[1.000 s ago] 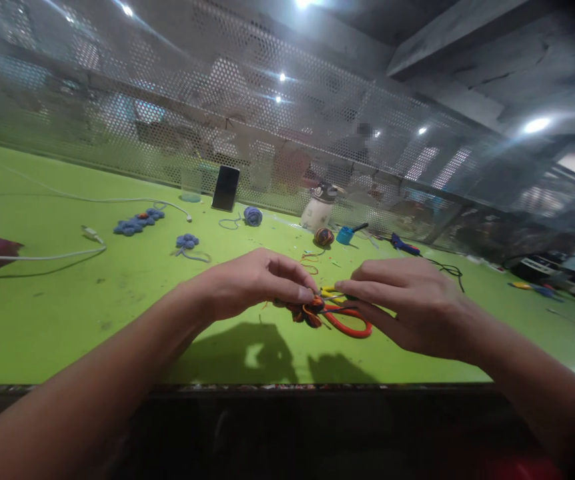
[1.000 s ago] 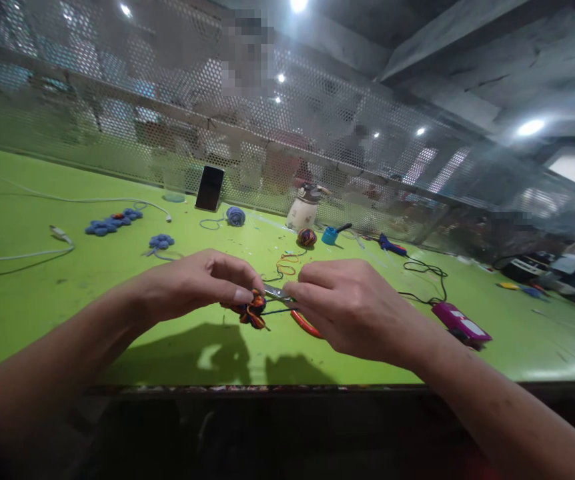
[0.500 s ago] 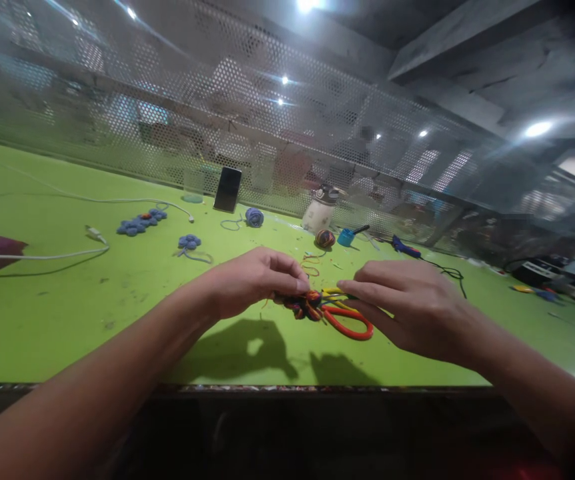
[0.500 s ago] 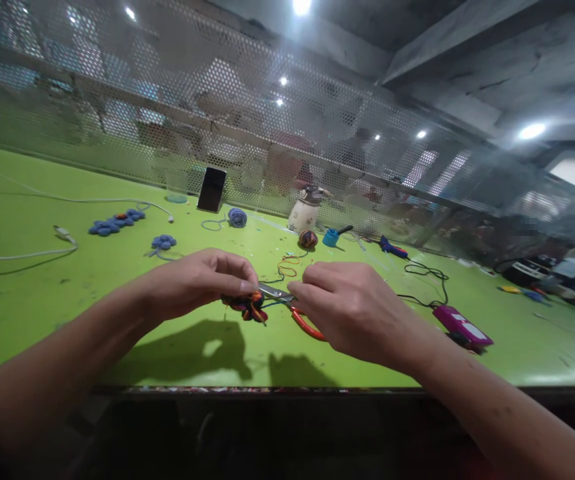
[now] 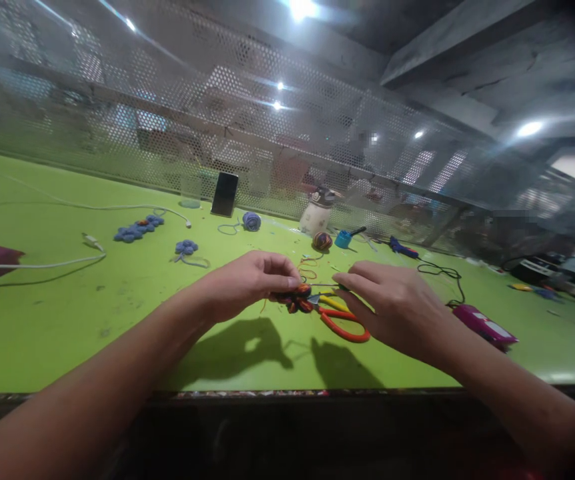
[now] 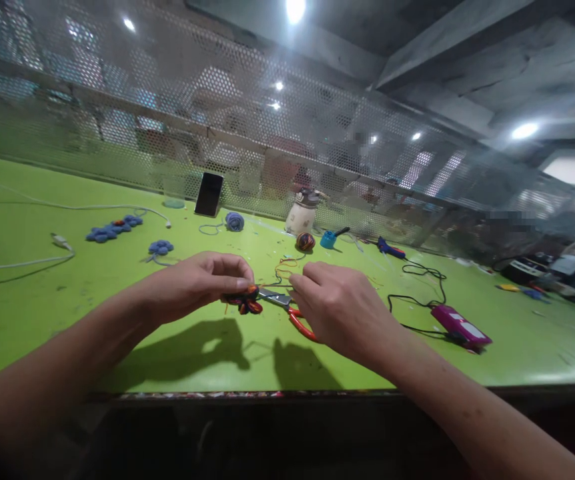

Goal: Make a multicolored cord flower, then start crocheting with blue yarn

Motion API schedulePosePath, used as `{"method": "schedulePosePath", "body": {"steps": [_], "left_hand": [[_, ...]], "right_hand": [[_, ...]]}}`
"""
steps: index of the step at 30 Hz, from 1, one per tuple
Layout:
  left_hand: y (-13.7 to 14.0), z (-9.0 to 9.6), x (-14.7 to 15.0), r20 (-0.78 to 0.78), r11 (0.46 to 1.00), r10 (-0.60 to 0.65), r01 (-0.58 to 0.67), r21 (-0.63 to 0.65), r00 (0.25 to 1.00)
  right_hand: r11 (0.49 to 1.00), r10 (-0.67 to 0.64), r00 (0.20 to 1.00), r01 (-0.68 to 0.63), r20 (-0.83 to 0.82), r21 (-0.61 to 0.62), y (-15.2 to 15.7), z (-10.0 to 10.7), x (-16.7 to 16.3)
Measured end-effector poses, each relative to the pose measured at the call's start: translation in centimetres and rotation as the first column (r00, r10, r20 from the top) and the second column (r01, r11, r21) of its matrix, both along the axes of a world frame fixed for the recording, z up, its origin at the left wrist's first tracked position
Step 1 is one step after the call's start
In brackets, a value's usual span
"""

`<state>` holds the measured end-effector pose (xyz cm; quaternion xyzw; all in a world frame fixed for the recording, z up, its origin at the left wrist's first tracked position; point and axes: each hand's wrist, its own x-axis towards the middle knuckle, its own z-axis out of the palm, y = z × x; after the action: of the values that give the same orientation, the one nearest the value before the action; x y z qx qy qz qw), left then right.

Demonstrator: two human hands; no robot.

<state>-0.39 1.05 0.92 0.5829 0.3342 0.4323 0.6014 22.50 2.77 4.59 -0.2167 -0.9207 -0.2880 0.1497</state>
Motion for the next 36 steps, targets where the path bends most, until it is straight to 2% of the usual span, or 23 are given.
{"method": "schedulePosePath", "body": {"steps": [4, 7, 9, 13, 16, 18, 19, 20, 22, 24, 26, 28, 30, 36], "left_hand": [[0.0, 0.1, 0.0, 0.083, 0.999, -0.002, 0.006, -0.046, 0.997], [0.1, 0.1, -0.1, 0.112, 0.998, 0.035, -0.028, -0.062, 0.993], [0.4, 0.0, -0.2, 0.134, 0.996, 0.074, -0.065, -0.066, 0.988], [1.0, -0.5, -0.3, 0.164, 0.981, 0.175, -0.158, -0.108, 0.971], [1.3, -0.7, -0.6, 0.160, 0.967, 0.239, -0.220, -0.127, 0.958], [1.5, -0.8, -0.7, 0.163, 0.961, 0.265, -0.247, -0.123, 0.950], [1.6, -0.8, -0.8, 0.167, 0.958, 0.280, -0.262, -0.117, 0.946], [1.6, -0.9, -0.9, 0.175, 0.952, 0.301, -0.285, -0.111, 0.937], [1.8, -0.9, -1.0, 0.196, 0.934, 0.356, -0.342, -0.104, 0.914], [2.0, -1.0, -1.2, 0.209, 0.912, 0.409, -0.394, -0.109, 0.888], [2.3, -1.1, -1.4, 0.215, 0.897, 0.443, -0.426, -0.121, 0.871], [2.5, -1.3, -1.5, 0.218, 0.892, 0.452, -0.435, -0.124, 0.865], [2.6, -1.4, -1.4, 0.225, 0.897, 0.442, -0.428, -0.110, 0.868], [2.3, -1.6, -1.0, 0.200, 0.942, 0.335, -0.325, -0.085, 0.921]], "right_hand": [[0.995, -0.099, 0.995, 0.099, -0.016, -0.022, 1.7, -0.8, 0.0], [0.965, -0.231, 0.973, 0.229, 0.003, -0.124, 4.2, -1.6, 0.2], [0.929, -0.289, 0.957, 0.281, 0.004, -0.242, 6.2, -2.5, -0.1], [0.845, -0.260, 0.962, 0.183, -0.086, -0.502, 8.8, -4.9, -2.2], [0.831, -0.210, 0.969, 0.108, -0.129, -0.546, 9.0, -6.0, -4.1], [0.814, -0.188, 0.944, -0.004, -0.270, -0.580, 8.7, -5.6, -4.8], [0.770, -0.186, 0.911, -0.098, -0.368, -0.631, 8.5, -5.1, -5.1], [0.679, -0.195, 0.869, -0.215, -0.454, -0.702, 8.3, -4.6, -5.2], [0.398, -0.238, 0.807, -0.427, -0.540, -0.812, 7.9, -3.6, -5.3], [0.173, -0.290, 0.773, -0.538, -0.564, -0.825, 7.8, -3.2, -5.5], [0.030, -0.342, 0.745, -0.600, -0.572, -0.800, 7.8, -3.4, -5.8], [-0.075, -0.382, 0.718, -0.652, -0.582, -0.754, 7.8, -4.1, -6.1], [-0.122, -0.405, 0.701, -0.677, -0.587, -0.725, 7.7, -4.7, -6.3], [-0.028, -0.416, 0.711, -0.634, -0.568, -0.773, 6.8, -5.3, -5.9]]}}
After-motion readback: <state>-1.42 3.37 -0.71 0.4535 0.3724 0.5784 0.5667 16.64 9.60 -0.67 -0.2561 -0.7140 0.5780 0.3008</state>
